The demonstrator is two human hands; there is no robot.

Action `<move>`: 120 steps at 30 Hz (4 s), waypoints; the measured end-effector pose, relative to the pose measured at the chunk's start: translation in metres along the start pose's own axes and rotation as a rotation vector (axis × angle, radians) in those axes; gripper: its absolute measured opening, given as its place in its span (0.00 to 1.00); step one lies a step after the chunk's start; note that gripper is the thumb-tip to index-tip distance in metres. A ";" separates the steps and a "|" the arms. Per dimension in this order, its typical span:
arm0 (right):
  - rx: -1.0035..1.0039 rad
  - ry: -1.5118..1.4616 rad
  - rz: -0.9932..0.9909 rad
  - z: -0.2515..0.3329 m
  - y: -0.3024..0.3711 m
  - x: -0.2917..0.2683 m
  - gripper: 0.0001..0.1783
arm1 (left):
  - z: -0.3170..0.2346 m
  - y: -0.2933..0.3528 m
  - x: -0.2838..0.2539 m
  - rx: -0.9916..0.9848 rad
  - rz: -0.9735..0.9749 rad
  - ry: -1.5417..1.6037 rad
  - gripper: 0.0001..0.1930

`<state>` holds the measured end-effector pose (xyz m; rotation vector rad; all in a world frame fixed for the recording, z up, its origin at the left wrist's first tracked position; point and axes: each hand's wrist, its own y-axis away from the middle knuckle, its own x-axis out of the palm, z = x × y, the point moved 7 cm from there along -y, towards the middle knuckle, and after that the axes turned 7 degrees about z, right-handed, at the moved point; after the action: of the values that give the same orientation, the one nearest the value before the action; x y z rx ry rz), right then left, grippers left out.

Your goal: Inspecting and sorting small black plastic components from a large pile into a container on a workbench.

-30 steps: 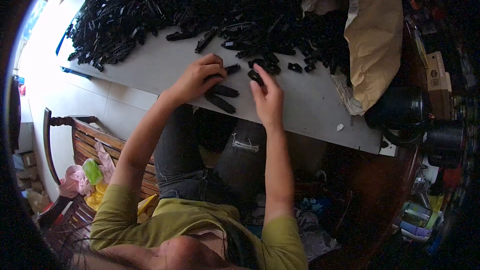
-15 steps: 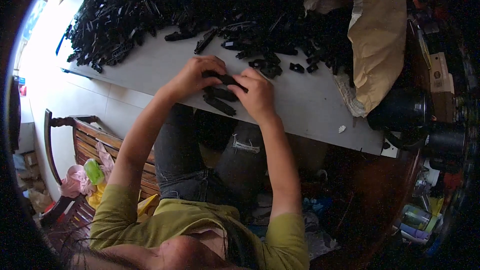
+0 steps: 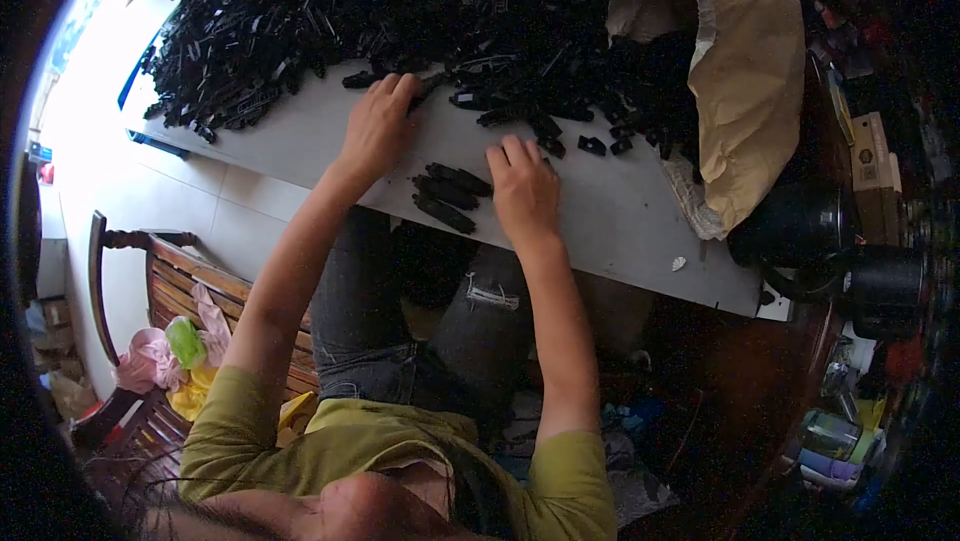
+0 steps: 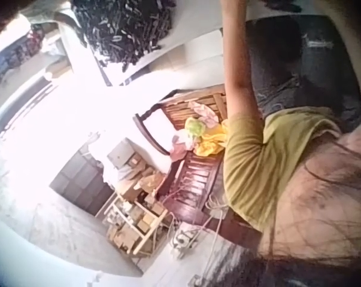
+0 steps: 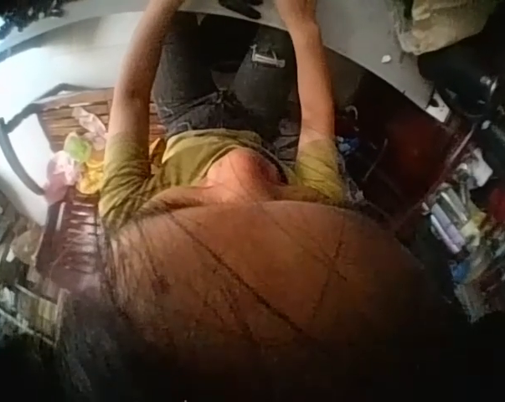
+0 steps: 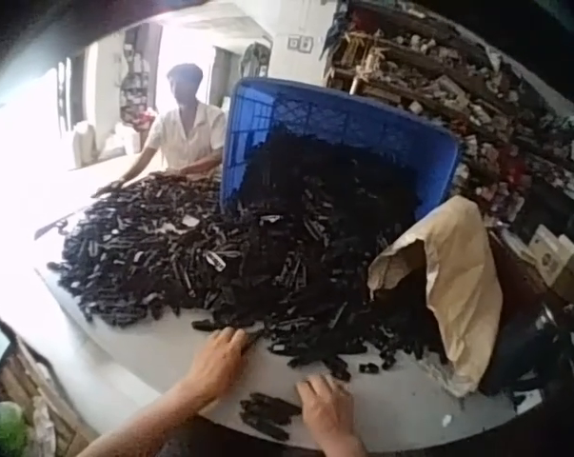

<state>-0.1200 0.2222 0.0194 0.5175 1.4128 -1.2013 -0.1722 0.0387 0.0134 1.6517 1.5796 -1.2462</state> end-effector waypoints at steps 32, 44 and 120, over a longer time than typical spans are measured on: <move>-0.052 -0.320 0.152 0.021 -0.015 -0.003 0.14 | -0.022 0.025 0.009 0.339 0.231 0.495 0.14; 0.147 -0.452 0.096 0.002 0.018 -0.007 0.16 | -0.023 0.027 0.011 0.352 0.260 0.547 0.12; 0.113 -0.495 0.092 -0.003 0.008 0.004 0.15 | -0.038 0.023 0.014 0.491 0.320 0.506 0.13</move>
<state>-0.1156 0.2261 0.0122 0.3269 0.8963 -1.2348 -0.1417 0.0738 0.0128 2.5791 1.2388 -1.1580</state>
